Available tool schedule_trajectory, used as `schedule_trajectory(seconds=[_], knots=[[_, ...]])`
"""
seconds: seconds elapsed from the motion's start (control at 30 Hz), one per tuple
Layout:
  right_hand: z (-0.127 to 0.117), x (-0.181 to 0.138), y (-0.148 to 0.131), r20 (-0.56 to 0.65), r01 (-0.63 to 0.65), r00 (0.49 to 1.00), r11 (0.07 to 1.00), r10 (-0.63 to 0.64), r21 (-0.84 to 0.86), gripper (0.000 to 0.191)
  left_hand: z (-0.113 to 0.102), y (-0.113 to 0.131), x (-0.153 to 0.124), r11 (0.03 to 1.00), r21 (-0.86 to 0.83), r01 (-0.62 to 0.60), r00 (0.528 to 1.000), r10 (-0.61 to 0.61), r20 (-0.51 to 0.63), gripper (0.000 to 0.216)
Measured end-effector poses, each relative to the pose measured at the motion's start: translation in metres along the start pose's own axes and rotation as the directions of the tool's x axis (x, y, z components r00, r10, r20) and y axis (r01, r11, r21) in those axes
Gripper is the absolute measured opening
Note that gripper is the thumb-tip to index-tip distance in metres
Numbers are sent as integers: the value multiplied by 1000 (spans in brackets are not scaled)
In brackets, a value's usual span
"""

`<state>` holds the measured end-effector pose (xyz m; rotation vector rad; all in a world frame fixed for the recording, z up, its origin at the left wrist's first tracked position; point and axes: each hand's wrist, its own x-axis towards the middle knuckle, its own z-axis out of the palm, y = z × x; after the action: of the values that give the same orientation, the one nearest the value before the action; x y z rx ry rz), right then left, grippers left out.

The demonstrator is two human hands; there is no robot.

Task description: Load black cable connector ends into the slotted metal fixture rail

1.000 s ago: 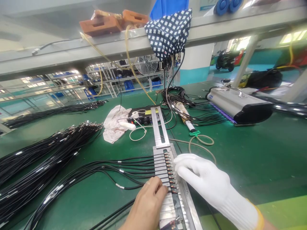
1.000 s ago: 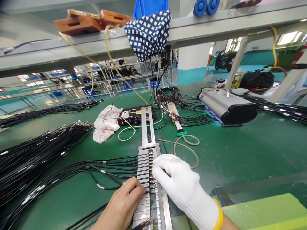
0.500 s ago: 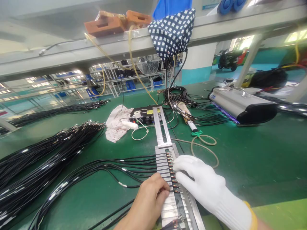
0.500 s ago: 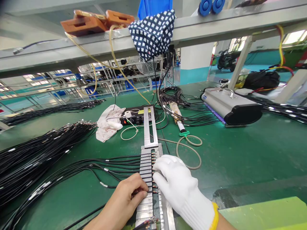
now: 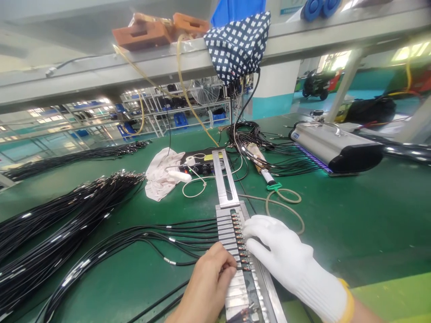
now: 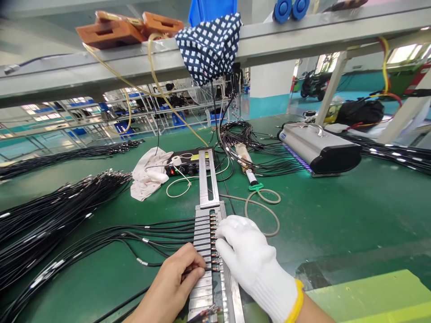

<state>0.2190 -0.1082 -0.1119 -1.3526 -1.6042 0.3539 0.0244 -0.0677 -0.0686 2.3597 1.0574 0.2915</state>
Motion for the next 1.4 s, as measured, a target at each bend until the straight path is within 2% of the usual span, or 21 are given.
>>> schedule_trajectory(seconds=[0.07,0.2,0.3,0.37,0.53,0.67,0.77,0.9,1.0,1.17,1.27,1.4], knots=[[-3,1,-1,-1,-14,1000,1000,14,16,14,1,-4,-2,997,-14,-78,996,77,-39,14],[-9,2,-6,48,-75,996,996,73,41,17,3,-6,-4,983,57,-175,985,175,3,17],[-12,3,-9,104,-87,991,995,83,37,18,3,-9,-4,949,144,-281,955,292,-58,22],[-10,3,-9,124,-79,989,997,75,28,19,0,-12,-5,941,184,-283,945,307,-116,22],[-8,3,-8,105,-62,993,997,58,35,19,-14,-9,-8,972,162,-171,977,189,-101,18],[-16,2,-16,224,-174,964,979,146,109,17,-15,-2,-10,945,174,-278,928,311,-204,13],[-22,3,-23,303,-274,929,945,211,181,19,-13,-2,-12,918,216,-332,889,381,-253,19],[-26,5,-26,356,-364,895,901,268,236,20,-13,-5,-12,879,263,-397,859,457,-231,25],[-26,5,-26,353,-383,891,890,285,248,24,-12,-4,-11,851,260,-456,840,508,-191,33],[-26,5,-29,372,-415,879,864,300,284,19,-9,3,-11,893,152,-422,852,449,-270,33],[-27,5,-30,363,-415,881,865,305,282,20,-9,2,-10,873,133,-469,847,487,-214,38],[-26,3,-30,348,-408,890,858,296,313,22,-3,0,-10,881,125,-457,839,473,-269,45]])
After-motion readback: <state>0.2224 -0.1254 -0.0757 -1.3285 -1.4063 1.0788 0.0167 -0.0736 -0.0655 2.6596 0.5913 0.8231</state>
